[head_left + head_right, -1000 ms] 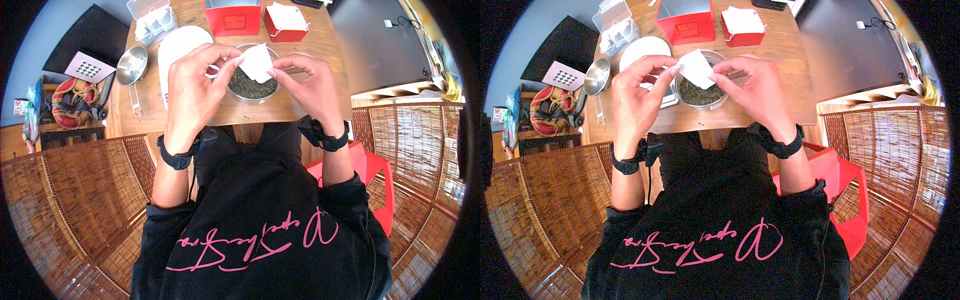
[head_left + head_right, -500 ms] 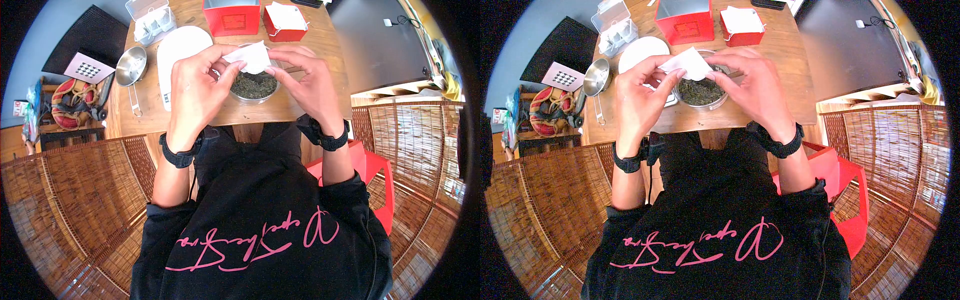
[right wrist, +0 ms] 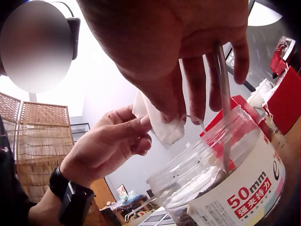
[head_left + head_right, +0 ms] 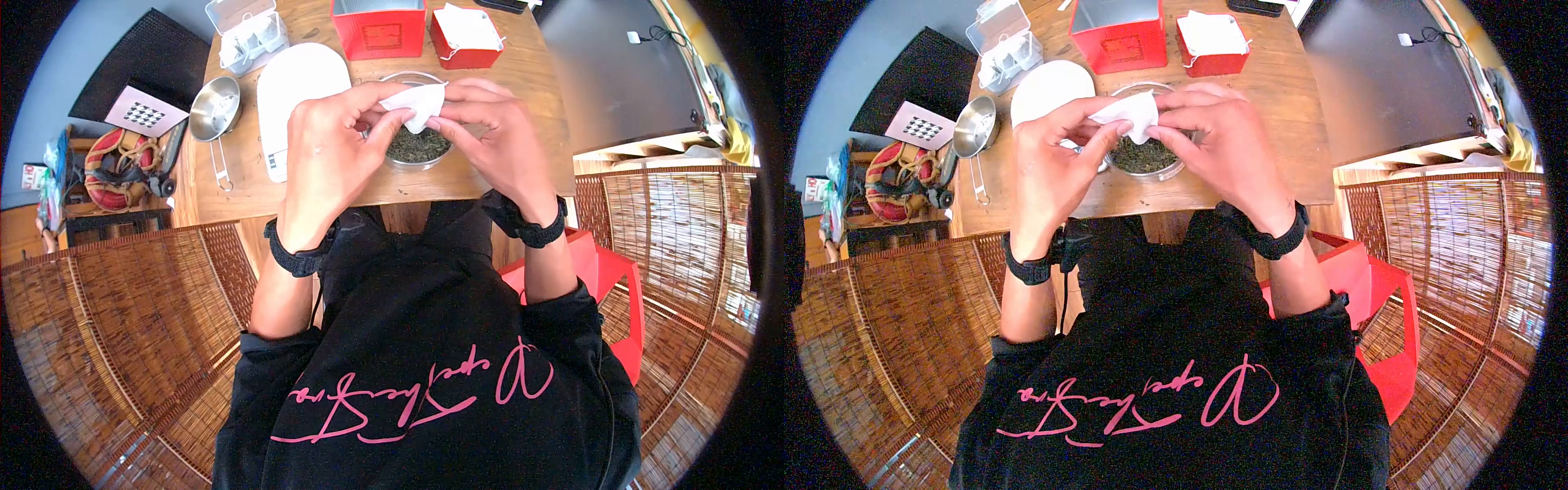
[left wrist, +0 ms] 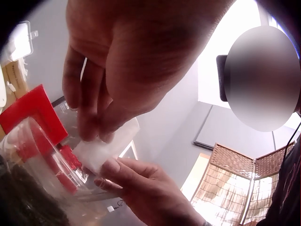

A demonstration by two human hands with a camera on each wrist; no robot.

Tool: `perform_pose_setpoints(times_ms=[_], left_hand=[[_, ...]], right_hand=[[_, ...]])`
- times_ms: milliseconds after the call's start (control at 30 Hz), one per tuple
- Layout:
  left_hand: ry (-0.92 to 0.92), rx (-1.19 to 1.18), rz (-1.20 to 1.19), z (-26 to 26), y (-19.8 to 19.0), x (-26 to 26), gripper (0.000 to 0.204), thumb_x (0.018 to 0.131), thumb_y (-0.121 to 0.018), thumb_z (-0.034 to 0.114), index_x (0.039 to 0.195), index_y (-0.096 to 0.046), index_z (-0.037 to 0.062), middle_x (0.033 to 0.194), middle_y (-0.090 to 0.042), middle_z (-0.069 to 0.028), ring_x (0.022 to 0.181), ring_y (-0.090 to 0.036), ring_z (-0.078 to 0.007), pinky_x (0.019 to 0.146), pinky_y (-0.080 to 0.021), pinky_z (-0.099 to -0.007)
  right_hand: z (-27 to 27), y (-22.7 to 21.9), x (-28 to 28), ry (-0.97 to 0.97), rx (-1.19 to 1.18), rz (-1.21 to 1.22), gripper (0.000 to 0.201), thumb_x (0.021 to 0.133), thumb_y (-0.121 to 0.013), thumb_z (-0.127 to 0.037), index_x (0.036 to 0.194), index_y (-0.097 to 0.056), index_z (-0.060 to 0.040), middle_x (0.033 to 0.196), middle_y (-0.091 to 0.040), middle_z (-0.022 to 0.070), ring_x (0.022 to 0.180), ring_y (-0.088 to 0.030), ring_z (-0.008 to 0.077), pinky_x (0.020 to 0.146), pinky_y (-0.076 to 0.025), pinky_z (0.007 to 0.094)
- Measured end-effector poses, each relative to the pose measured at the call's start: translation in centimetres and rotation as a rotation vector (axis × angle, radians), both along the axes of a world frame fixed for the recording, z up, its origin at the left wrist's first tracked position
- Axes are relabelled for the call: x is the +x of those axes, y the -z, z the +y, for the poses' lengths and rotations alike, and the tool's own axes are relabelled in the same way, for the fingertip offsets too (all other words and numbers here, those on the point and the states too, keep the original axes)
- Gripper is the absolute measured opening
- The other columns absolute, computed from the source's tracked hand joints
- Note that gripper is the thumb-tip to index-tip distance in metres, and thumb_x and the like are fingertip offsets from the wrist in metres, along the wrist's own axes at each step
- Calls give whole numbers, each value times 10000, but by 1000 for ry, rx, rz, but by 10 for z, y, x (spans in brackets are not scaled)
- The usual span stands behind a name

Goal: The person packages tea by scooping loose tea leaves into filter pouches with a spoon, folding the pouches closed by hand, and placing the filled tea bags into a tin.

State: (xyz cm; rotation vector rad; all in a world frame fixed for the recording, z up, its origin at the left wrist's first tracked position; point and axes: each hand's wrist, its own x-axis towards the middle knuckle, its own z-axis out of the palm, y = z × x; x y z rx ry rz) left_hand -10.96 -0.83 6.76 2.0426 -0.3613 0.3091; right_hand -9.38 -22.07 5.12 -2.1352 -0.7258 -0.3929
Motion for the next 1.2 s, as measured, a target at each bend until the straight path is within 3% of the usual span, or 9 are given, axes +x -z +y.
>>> perform_pose_setpoints(times_ms=[200, 533, 733, 833, 900, 933, 1033, 1100, 1200], left_hand=[[-35, 75, -28, 6, -3, 1, 212, 836, -772, 69, 1047, -785, 70, 803, -750, -140, 675, -733, -176, 610, -548, -293], [-42, 46, -68, 8, -1, 3, 200, 839, -780, 88, 1038, -788, 69, 781, -744, -139, 653, -718, -175, 606, -541, -298], [-57, 32, -31, 8, -2, 2, 273, 844, -778, 81, 1117, -767, 65, 834, -763, -113, 674, -712, -138, 624, -545, -277], [-67, -29, -25, 14, -2, 5, 341, 853, -782, 91, 1190, -739, 62, 906, -777, -93, 685, -696, -110, 632, -545, -258], [-103, -4, -44, 17, -5, 4, 365, 864, -787, 106, 1219, -721, 51, 959, -783, -73, 694, -678, -90, 640, -544, -248], [-104, -4, -46, 20, -4, 4, 365, 864, -787, 106, 1219, -721, 51, 959, -783, -73, 694, -678, -90, 640, -544, -248], [-112, -8, 5, 26, -4, 2, 356, 907, -769, 123, 1252, -706, 61, 1037, -778, -46, 751, -668, -61, 643, -484, -211], [-150, -28, 18, 28, -6, 1, 348, 875, -786, 111, 1208, -720, 36, 975, -780, -75, 701, -656, -83, 650, -543, -248], [-143, -37, 40, 32, -6, 1, 354, 873, -785, 111, 1212, -718, 38, 973, -778, -83, 705, -652, -87, 650, -540, -252]], right_hand=[[-2, 2, 3, 76, 0, -38, 145, 831, -783, -145, 936, -792, -46, 984, -771, 89, 941, -712, 267, 869, -533, 389], [-3, -1, 3, 38, 31, -35, 135, 833, -781, -147, 914, -785, -39, 953, -766, 92, 929, -713, 267, 879, -523, 389], [-5, 2, 6, 62, 64, 9, 136, 845, -767, -137, 921, -784, -26, 957, -763, 113, 926, -715, 282, 876, -529, 382], [-11, -2, 8, 101, 52, 26, 156, 872, -765, -147, 943, -779, -9, 952, -766, 114, 918, -722, 243, 843, -539, 348], [-14, -2, 10, 201, 248, 169, 207, 917, -752, -189, 979, -773, 7, 923, -769, 79, 877, -704, 152, 797, -536, 296], [-17, -2, 15, 200, 247, 168, 207, 917, -752, -189, 979, -773, 7, 923, -769, 79, 877, -704, 152, 797, -536, 296], [-38, -2, 45, 303, 268, 226, 277, 962, -720, -255, 1035, -768, 9, 868, -754, 20, 817, -646, 67, 756, -518, 258], [-47, -6, 63, 331, 233, 223, 297, 964, -716, -270, 1042, -765, 12, 873, -759, 29, 816, -654, 73, 761, -519, 258], [-59, 6, 98, 382, 203, 178, 362, 964, -701, -340, 1065, -765, 2, 896, -774, 68, 823, -687, 109, 788, -527, 275]])
